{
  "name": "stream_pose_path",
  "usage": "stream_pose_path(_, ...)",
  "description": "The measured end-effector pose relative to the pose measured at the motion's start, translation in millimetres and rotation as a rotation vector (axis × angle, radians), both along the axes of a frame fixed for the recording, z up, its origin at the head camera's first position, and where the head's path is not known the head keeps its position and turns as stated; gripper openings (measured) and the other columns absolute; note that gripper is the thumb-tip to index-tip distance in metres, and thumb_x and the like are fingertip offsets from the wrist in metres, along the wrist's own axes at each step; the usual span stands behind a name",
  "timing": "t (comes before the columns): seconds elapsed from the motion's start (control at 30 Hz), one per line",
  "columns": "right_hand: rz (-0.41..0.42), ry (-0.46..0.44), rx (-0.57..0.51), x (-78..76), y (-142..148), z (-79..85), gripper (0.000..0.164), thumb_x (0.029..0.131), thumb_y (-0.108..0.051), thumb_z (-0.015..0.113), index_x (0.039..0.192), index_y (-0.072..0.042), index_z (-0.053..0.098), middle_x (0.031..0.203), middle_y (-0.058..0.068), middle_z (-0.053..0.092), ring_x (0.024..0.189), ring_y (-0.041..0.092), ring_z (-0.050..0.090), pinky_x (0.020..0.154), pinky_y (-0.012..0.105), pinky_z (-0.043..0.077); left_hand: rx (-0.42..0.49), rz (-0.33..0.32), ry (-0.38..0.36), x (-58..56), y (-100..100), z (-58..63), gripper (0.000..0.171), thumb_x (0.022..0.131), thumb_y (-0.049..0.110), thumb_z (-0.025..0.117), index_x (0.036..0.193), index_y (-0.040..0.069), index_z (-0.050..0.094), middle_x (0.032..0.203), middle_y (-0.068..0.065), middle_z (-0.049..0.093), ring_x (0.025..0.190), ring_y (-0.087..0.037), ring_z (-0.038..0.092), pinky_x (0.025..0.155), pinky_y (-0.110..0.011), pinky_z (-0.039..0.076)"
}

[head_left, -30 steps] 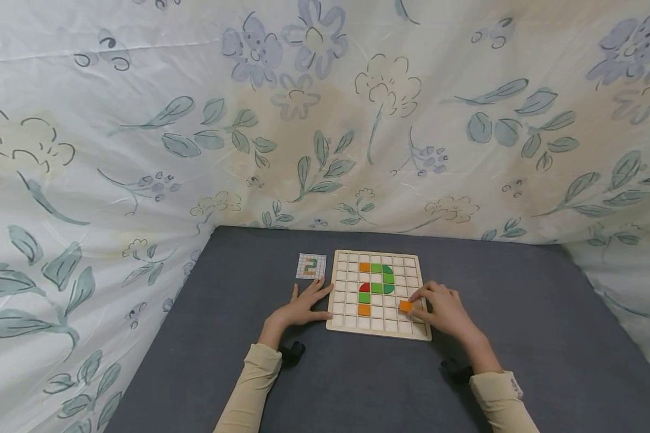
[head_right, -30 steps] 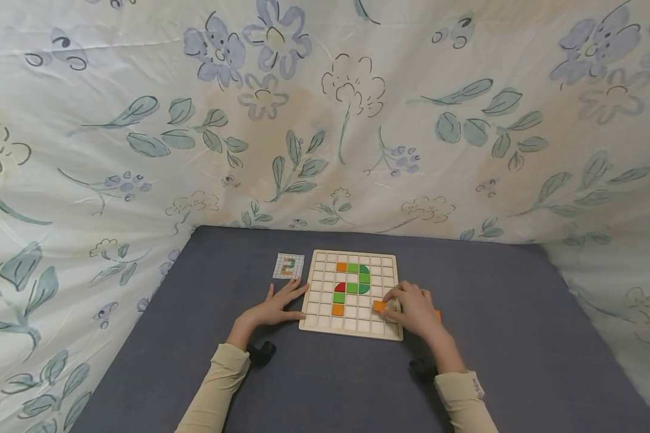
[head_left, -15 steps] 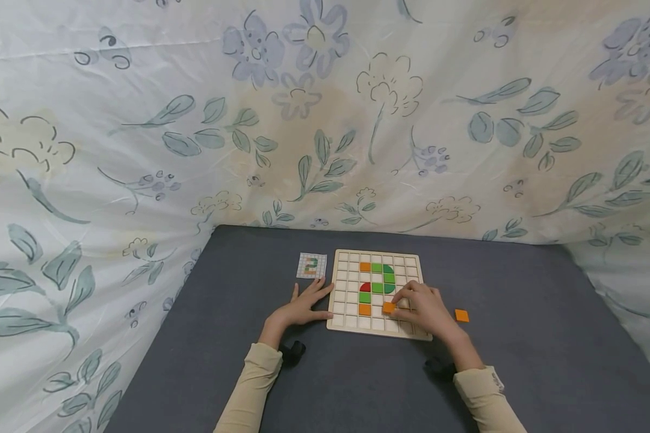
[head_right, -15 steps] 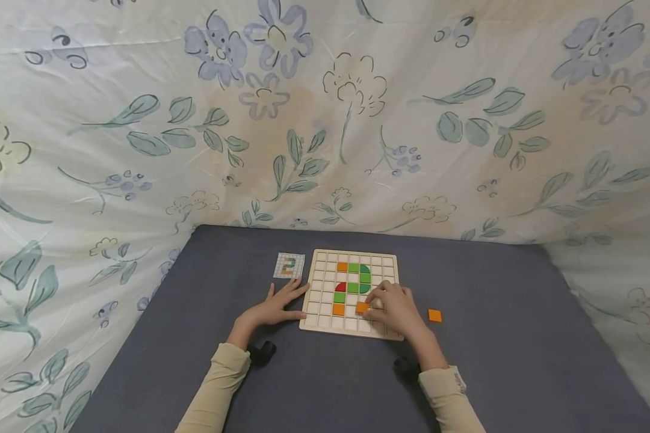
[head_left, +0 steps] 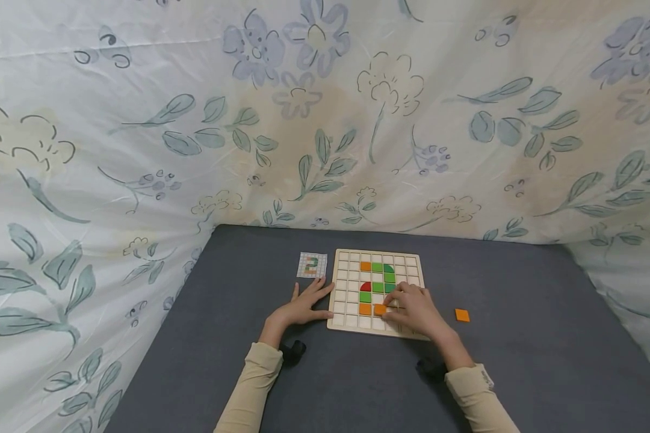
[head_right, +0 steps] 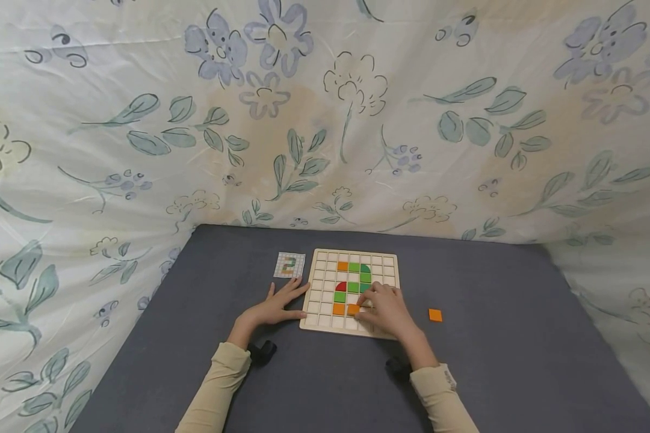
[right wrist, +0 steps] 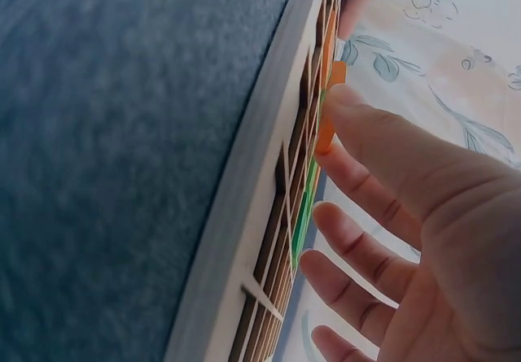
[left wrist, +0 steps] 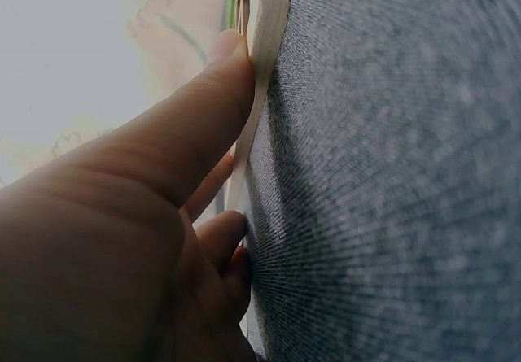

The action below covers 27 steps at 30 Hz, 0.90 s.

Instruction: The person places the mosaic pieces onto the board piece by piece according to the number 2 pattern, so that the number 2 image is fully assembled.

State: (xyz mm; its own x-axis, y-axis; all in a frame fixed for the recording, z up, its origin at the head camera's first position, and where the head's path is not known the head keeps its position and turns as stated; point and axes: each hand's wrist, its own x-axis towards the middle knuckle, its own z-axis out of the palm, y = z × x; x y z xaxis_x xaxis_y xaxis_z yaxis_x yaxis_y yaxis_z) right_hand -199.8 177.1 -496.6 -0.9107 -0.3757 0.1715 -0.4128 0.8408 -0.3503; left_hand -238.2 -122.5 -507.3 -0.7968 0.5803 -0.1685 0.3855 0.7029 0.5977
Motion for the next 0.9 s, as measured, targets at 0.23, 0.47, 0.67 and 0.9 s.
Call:
stream_pose_path(0.23,0.016,0.002,-0.006,1.0,-3.8,-1.0,0.024,0.076,-0.039,0.074,0.091,-0.021,0.069,0.097,0.0,0.056,0.093,0.023,0.052,0.089,0.054,0.034,0.0,-0.001,0.004,-0.1,0.4,-0.1,0.074,0.088,0.042,0.06,0.149,0.021,0.022,0.156,-0.009,0.01,0.144,-0.026,0.0,0.108,-0.061,-0.013)
stream_pose_path(0.47,0.012,0.007,-0.001,0.3,-4.3,-1.7,0.023,0.075,-0.037,0.075,0.09,-0.021,0.069,0.098,0.001,0.056,0.092,0.023,0.052,0.088,0.053,0.034,-0.016,0.001,0.013,0.1,0.3,-1.6,0.075,0.088,0.044,0.059,0.149,0.022,0.022,0.156,-0.009,0.01,0.144,-0.025,0.0,0.108,-0.06,-0.012)
stream_pose_path(0.67,0.009,0.02,-0.001,1.0,-4.2,-1.4,0.024,0.074,-0.036,0.077,0.09,-0.02,0.068,0.098,0.001,0.057,0.093,0.023,0.053,0.086,0.053,0.035,-0.016,0.005,0.011,-0.5,0.4,-1.7,0.075,0.088,0.045,0.059,0.149,0.023,0.022,0.156,-0.008,0.01,0.144,-0.024,0.0,0.108,-0.06,-0.012)
stream_pose_path(0.9,0.004,0.019,-0.016,2.6,-4.1,-0.7,0.023,0.074,-0.034,0.077,0.091,-0.019,0.069,0.096,0.002,0.057,0.091,0.023,0.053,0.084,0.053,0.035,-0.02,0.001,0.009,-1.8,0.4,-3.3,0.076,0.088,0.045,0.059,0.149,0.023,0.021,0.156,-0.008,0.009,0.144,-0.024,-0.001,0.108,-0.06,-0.013)
